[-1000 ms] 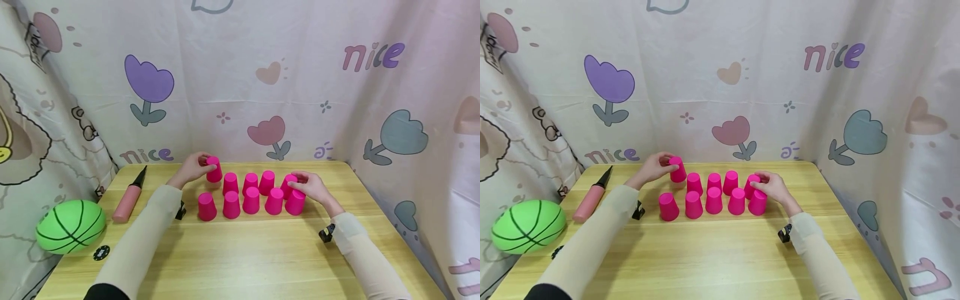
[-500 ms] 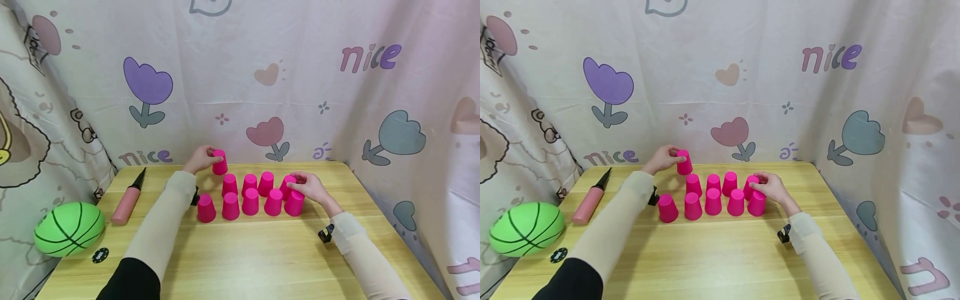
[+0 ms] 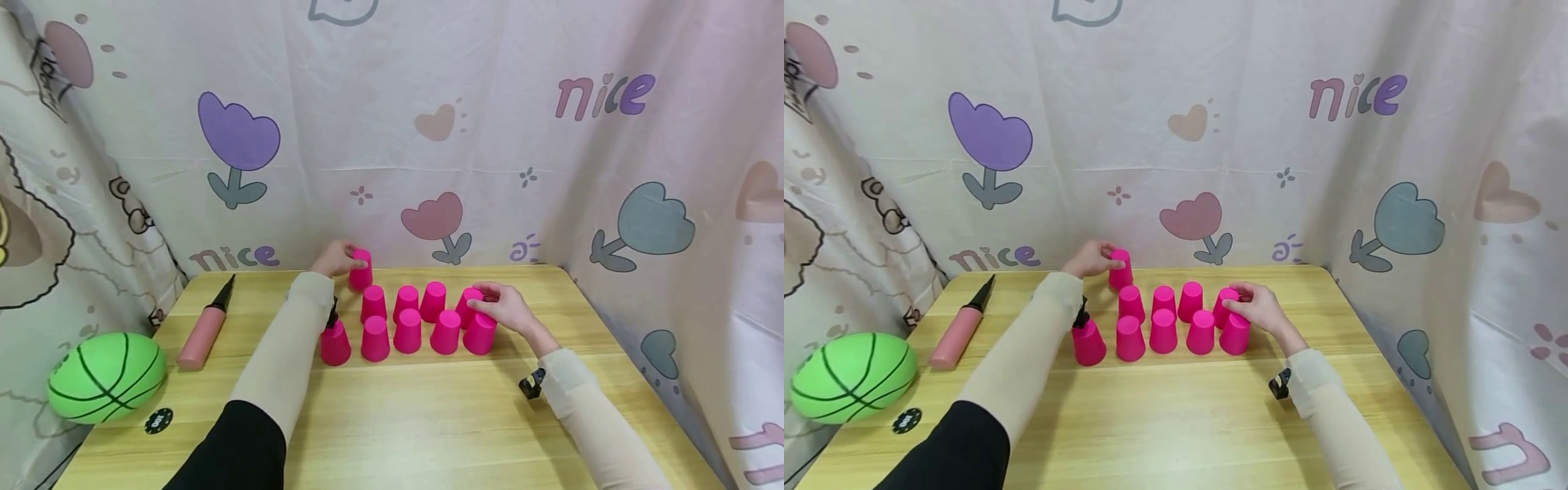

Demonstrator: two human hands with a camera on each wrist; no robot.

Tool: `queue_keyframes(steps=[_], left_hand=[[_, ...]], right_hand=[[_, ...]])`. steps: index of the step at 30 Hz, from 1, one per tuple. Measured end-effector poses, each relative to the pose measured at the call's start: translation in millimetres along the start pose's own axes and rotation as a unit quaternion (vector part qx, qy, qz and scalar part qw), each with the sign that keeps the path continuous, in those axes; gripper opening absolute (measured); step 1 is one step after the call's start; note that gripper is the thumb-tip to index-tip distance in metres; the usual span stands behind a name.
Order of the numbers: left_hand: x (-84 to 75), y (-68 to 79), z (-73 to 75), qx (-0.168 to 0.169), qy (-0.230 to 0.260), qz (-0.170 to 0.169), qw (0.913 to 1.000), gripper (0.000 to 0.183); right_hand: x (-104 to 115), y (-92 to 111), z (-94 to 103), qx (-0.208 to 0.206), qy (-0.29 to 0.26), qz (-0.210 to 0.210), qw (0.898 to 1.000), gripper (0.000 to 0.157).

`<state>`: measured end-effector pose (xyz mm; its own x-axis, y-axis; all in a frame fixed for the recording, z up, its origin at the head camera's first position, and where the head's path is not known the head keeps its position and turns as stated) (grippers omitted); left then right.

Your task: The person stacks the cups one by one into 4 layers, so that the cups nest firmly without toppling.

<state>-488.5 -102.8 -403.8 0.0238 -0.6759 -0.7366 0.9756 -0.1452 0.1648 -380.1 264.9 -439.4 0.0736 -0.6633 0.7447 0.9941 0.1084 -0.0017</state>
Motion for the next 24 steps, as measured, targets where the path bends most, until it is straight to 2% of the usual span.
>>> queue_keyframes(steps=[10, 19, 24], left_hand=[[3.6, -4.2, -10.9, 0.020, -0.018, 0.030, 0.9992, 0.056], [6.7, -5.1, -10.7, 0.025, -0.023, 0.037, 0.9987, 0.059], [-1.1, -3.2, -4.9, 0.024, -0.033, 0.026, 0.9988, 0.069]], right_hand=[[1.1, 0.3, -0.8, 0.000, -0.001, 0.000, 1.000, 0.059], [5.5, -0.6, -1.1, -0.001, -0.004, 0.009, 1.000, 0.059], [3.3, -0.3, 0.5, 0.000, 0.001, 0.001, 1.000, 0.059]])
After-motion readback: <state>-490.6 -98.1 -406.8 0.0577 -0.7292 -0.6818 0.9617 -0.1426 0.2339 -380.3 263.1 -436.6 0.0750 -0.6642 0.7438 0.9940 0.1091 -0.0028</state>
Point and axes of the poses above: each hand's wrist, its own y-axis away from the middle knuckle, its own z-axis out of the back of the hand, x = y × z, the point moved 9 cm from there along -y, towards the middle knuckle, and after that the axes turned 3 degrees about y, right-handed, at the moved point
